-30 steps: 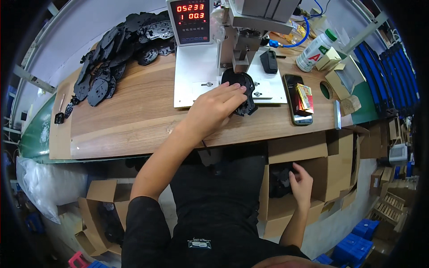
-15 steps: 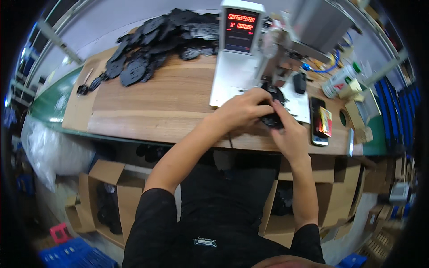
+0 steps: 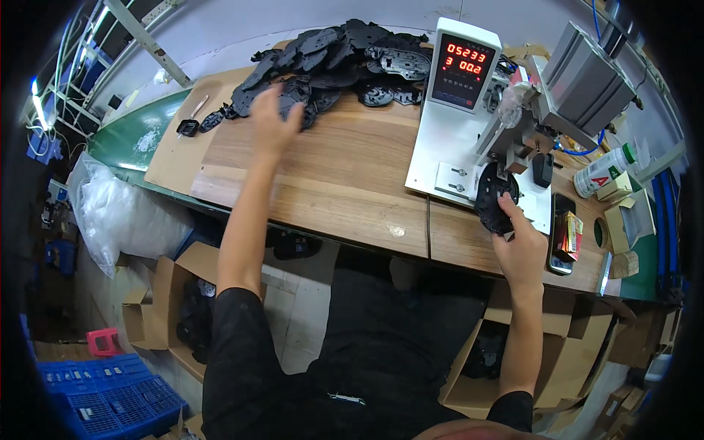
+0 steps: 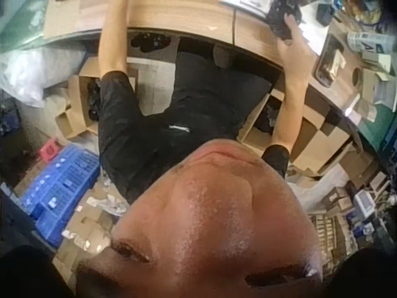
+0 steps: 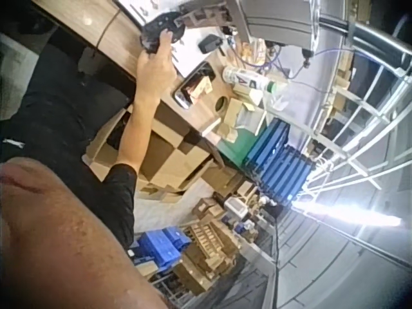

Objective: Operating a pneumatic press machine to process or assemble plastic components for computer mice.

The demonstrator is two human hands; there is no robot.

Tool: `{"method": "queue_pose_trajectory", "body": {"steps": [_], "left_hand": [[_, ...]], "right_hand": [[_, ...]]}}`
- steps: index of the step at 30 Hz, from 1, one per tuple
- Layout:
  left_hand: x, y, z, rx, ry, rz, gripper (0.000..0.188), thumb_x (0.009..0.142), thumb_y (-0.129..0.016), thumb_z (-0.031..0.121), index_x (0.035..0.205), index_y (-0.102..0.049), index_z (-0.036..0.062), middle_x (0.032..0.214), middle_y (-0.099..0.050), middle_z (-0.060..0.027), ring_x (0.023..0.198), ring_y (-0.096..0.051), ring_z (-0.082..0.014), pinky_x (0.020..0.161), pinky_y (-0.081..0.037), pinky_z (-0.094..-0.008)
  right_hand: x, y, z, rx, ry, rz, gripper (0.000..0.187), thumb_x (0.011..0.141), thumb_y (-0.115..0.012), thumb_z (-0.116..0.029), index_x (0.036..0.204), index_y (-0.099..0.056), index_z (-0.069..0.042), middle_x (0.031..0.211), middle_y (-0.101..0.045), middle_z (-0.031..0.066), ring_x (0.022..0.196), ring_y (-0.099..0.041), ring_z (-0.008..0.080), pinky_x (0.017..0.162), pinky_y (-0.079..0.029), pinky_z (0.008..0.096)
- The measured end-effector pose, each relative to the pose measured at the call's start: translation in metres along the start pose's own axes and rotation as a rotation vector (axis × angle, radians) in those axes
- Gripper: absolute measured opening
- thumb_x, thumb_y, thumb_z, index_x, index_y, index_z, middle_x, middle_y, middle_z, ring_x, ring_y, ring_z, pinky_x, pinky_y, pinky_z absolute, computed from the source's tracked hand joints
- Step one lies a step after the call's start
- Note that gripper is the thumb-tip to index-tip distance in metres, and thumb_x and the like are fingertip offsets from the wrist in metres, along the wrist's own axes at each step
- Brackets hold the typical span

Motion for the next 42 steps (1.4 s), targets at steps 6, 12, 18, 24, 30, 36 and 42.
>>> {"method": "queue_pose_trajectory", "body": {"steps": [6,12,18,24,30,36,42], "left_hand": [[-0.049,0.006,-0.103,0.339,0.337,-0.307,0.057,0.079,-0.081,0.043,0.111,-0.064,-0.0010,0.114,-0.064,-0.0228,0.116,-0.054,-0.0355,0.103,-0.040,-0.0457],[-0.064,0.039,-0.042,-0.640,0.446,-0.163,0.024,0.080,-0.076,0.000,0.098,-0.060,0.0017,0.103,-0.070,-0.0113,0.086,-0.065,-0.0151,0.078,-0.051,-0.0232],[-0.085,0.062,0.117,-0.505,-0.382,-0.657,0.042,0.059,-0.077,-0.003,0.099,-0.066,0.0044,0.111,-0.071,-0.0128,0.104,-0.068,-0.0303,0.092,-0.056,-0.0408],[-0.106,0.076,0.136,-0.294,-0.292,-0.489,0.051,0.072,-0.085,0.017,0.119,-0.068,0.0045,0.113,-0.071,-0.0110,0.108,-0.065,-0.0301,0.095,-0.050,-0.0405],[-0.106,0.110,0.117,-0.212,-0.355,-0.259,0.036,0.087,-0.074,0.027,0.109,-0.073,-0.0007,0.089,-0.068,-0.0116,0.075,-0.062,-0.0273,0.066,-0.049,-0.0376],[-0.082,0.111,0.168,-0.570,-0.507,-0.332,0.028,0.082,-0.076,0.015,0.102,-0.073,-0.0037,0.083,-0.070,-0.0137,0.073,-0.068,-0.0273,0.063,-0.054,-0.0356],[-0.041,0.069,0.264,-0.927,-0.739,-0.465,0.007,0.081,-0.069,0.006,0.085,-0.066,0.0010,0.104,-0.074,-0.0153,0.107,-0.070,-0.0318,0.093,-0.059,-0.0448]], "right_hand": [[-0.001,-0.002,0.002,-0.025,0.052,0.030,0.056,0.067,-0.077,-0.001,0.122,-0.065,-0.007,0.121,-0.071,0.0120,0.069,-0.072,0.0240,0.063,-0.057,0.0309],[0.000,-0.004,0.000,-0.014,0.056,0.026,0.057,0.066,-0.076,0.001,0.122,-0.065,-0.006,0.122,-0.070,0.0139,0.067,-0.072,0.0237,0.062,-0.056,0.0307],[-0.002,-0.003,0.000,-0.044,-0.013,0.007,0.056,0.067,-0.072,0.002,0.122,-0.066,-0.006,0.124,-0.069,0.0134,0.063,-0.070,0.0235,0.061,-0.056,0.0307],[-0.001,-0.004,-0.002,-0.043,-0.003,-0.001,0.057,0.069,-0.072,-0.004,0.125,-0.064,-0.011,0.128,-0.068,0.0067,0.070,-0.071,0.0230,0.063,-0.056,0.0329],[-0.005,-0.005,0.000,-0.035,0.026,0.040,0.061,0.067,-0.072,-0.002,0.127,-0.064,-0.013,0.129,-0.067,0.0055,0.069,-0.071,0.0226,0.062,-0.056,0.0299],[-0.002,-0.003,0.000,-0.009,0.046,0.171,0.044,0.072,-0.076,-0.008,0.114,-0.068,-0.009,0.112,-0.074,0.0103,0.075,-0.073,0.0225,0.063,-0.057,0.0318],[-0.055,0.057,0.022,0.412,-0.318,0.371,0.033,0.076,-0.070,0.003,0.109,-0.071,-0.002,0.082,-0.071,0.0033,0.067,-0.061,0.0051,0.061,-0.048,0.0229]]}}
Point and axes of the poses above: each hand's wrist, its own x-axis towards the middle knuckle, its own y-axis out of the back of the hand, z = x × y, the point moved 5 cm from there along x, towards the middle knuckle
